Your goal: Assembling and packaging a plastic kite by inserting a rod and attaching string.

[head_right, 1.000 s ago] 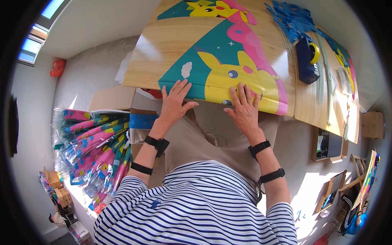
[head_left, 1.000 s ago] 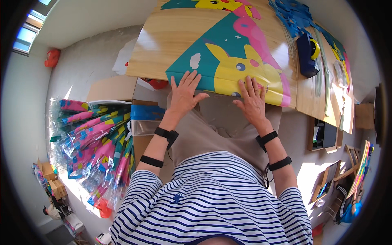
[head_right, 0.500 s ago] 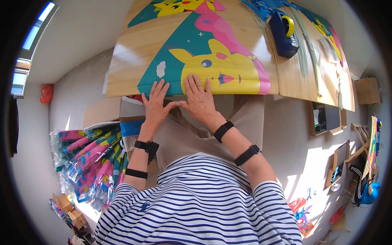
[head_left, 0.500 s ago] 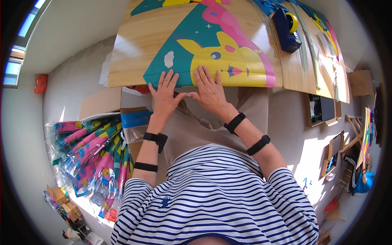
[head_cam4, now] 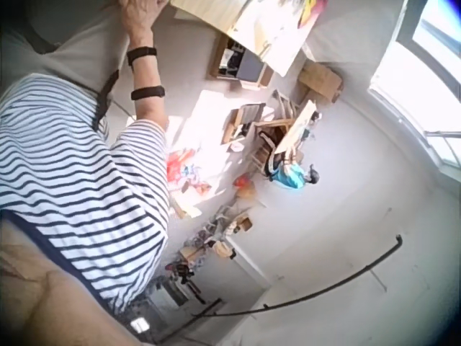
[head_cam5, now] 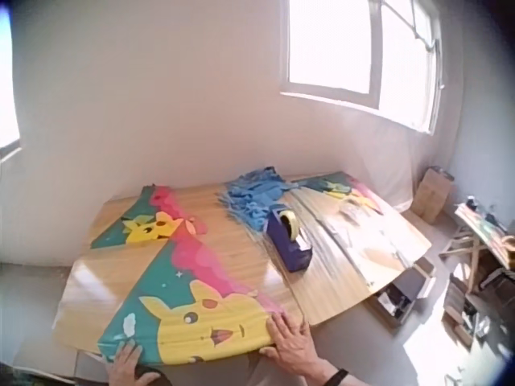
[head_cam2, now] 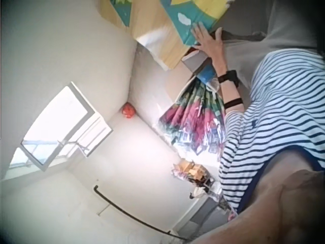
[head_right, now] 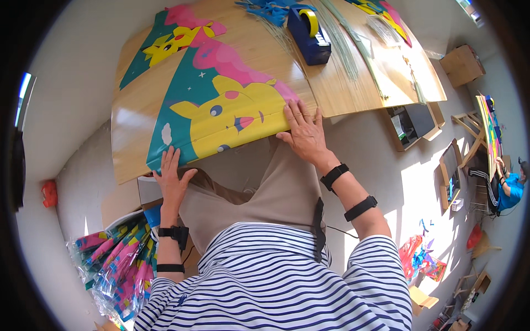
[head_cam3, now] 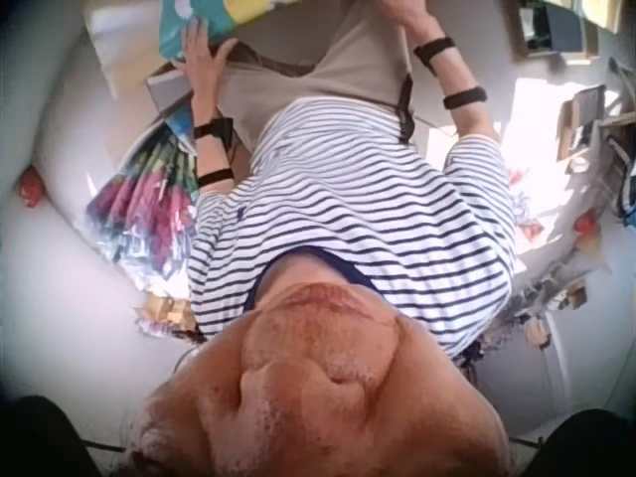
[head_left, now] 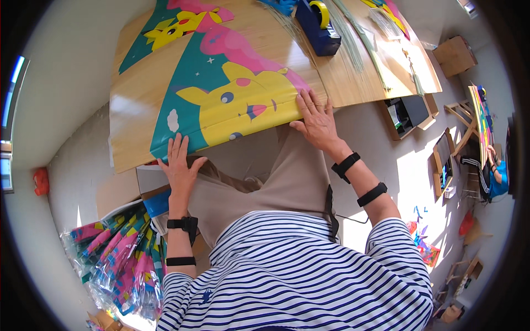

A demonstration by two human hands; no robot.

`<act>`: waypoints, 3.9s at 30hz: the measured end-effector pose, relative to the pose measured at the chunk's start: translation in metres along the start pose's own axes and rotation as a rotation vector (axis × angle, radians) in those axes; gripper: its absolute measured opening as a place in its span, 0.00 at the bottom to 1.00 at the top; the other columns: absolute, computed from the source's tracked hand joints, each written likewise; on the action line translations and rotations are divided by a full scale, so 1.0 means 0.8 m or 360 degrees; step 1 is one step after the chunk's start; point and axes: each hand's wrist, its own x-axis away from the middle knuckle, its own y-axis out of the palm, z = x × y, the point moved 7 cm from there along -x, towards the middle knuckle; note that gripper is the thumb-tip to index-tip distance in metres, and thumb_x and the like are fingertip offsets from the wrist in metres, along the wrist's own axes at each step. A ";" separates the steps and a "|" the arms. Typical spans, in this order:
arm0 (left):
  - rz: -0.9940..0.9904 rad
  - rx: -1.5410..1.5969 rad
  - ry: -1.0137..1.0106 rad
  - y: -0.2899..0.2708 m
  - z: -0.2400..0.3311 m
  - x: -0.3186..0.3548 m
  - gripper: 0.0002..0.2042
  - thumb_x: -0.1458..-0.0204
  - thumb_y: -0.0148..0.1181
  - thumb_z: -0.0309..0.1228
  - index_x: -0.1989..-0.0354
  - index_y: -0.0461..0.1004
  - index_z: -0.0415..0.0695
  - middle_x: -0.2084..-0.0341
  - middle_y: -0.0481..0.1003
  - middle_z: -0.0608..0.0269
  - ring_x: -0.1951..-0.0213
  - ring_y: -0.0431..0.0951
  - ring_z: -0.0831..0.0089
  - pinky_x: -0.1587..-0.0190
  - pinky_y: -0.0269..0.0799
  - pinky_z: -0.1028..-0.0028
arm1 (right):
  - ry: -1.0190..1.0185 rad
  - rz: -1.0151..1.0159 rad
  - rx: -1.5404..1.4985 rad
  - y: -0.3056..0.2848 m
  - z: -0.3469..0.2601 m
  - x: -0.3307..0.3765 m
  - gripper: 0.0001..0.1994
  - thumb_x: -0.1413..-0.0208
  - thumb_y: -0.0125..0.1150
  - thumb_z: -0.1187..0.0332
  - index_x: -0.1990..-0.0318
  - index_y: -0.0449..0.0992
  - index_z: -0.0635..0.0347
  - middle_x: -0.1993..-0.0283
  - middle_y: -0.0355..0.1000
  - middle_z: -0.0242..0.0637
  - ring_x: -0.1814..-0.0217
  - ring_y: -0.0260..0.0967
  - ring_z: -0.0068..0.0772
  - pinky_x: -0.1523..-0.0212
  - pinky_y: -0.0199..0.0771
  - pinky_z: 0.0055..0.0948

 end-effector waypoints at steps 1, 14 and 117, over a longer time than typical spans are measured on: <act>-0.0003 0.0000 0.0011 0.000 0.000 -0.001 0.38 0.50 0.65 0.55 0.31 0.64 0.55 0.28 0.57 0.70 0.26 0.51 0.63 0.33 0.35 0.29 | 0.0029 0.0024 -0.0044 0.003 0.004 0.001 0.36 0.37 0.53 0.45 0.28 0.57 0.59 0.22 0.49 0.41 0.18 0.38 0.43 0.25 0.32 0.65; -0.0134 0.0023 -0.0088 -0.001 0.000 -0.007 0.39 0.51 0.64 0.59 0.32 0.66 0.52 0.28 0.58 0.67 0.26 0.51 0.60 0.33 0.31 0.28 | 0.1357 0.0419 -0.0253 -0.040 0.235 -0.051 0.15 0.51 0.67 0.66 0.58 0.78 0.64 0.53 0.75 0.53 0.46 0.74 0.55 0.49 0.76 0.44; -0.0455 0.2059 -0.0962 0.023 0.101 -0.028 0.06 0.42 0.59 0.24 0.59 0.73 0.39 0.66 0.80 0.57 0.70 0.80 0.75 0.62 0.77 0.77 | 0.1136 0.0328 -0.0078 -0.036 0.364 -0.144 0.09 0.52 0.56 0.72 0.68 0.81 0.67 0.62 0.79 0.57 0.60 0.79 0.57 0.60 0.80 0.45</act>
